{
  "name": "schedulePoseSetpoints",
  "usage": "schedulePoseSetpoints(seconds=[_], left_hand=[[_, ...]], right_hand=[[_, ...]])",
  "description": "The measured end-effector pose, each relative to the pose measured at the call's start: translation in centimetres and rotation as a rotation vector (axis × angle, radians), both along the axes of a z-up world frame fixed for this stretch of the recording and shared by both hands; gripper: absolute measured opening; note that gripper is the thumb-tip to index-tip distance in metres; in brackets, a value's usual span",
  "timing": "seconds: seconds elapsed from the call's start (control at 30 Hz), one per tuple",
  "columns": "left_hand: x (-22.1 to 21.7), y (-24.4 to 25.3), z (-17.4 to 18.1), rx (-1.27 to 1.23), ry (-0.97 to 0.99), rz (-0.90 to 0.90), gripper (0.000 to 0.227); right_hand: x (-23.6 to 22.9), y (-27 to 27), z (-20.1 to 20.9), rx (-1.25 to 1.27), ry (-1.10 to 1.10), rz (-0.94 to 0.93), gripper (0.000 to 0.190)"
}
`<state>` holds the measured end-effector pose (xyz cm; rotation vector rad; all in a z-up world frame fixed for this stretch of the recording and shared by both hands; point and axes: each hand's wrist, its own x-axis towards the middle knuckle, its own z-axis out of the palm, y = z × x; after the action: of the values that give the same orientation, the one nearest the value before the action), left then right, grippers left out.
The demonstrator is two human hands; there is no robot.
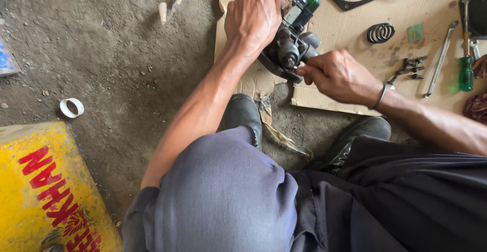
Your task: The person assembles a mechanical component on a cardboard sheet, inserting a spring and a small metal piece into the housing. They then attach a circular metal plate and tighten it using a wrench.
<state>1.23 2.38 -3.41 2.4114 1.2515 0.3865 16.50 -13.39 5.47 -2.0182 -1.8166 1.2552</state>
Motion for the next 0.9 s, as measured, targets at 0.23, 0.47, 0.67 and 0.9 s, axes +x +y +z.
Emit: schedulePoseSetpoints(seconds=[0.23,0.47,0.67,0.9], left_hand=[[0.1,-0.5,1.1,-0.083,0.049,0.058,0.030],[-0.2,-0.5,0.5,0.083,-0.029,0.114,0.023],[0.1,-0.3,0.6,-0.132,0.015,0.158,0.026],[0.2,-0.3,2.0,-0.188,0.039,0.244,0.027]], right_hand=[[-0.9,-1.4,-0.8,-0.003,-0.006,-0.131,0.040],[-1.1,-2.3,-2.2,0.120,0.110,-0.236,0.041],[-1.6,-2.6,-2.4,0.006,0.091,-0.338,0.044],[-2.1,-3.0,-3.9,0.013,0.197,-0.472,0.043]])
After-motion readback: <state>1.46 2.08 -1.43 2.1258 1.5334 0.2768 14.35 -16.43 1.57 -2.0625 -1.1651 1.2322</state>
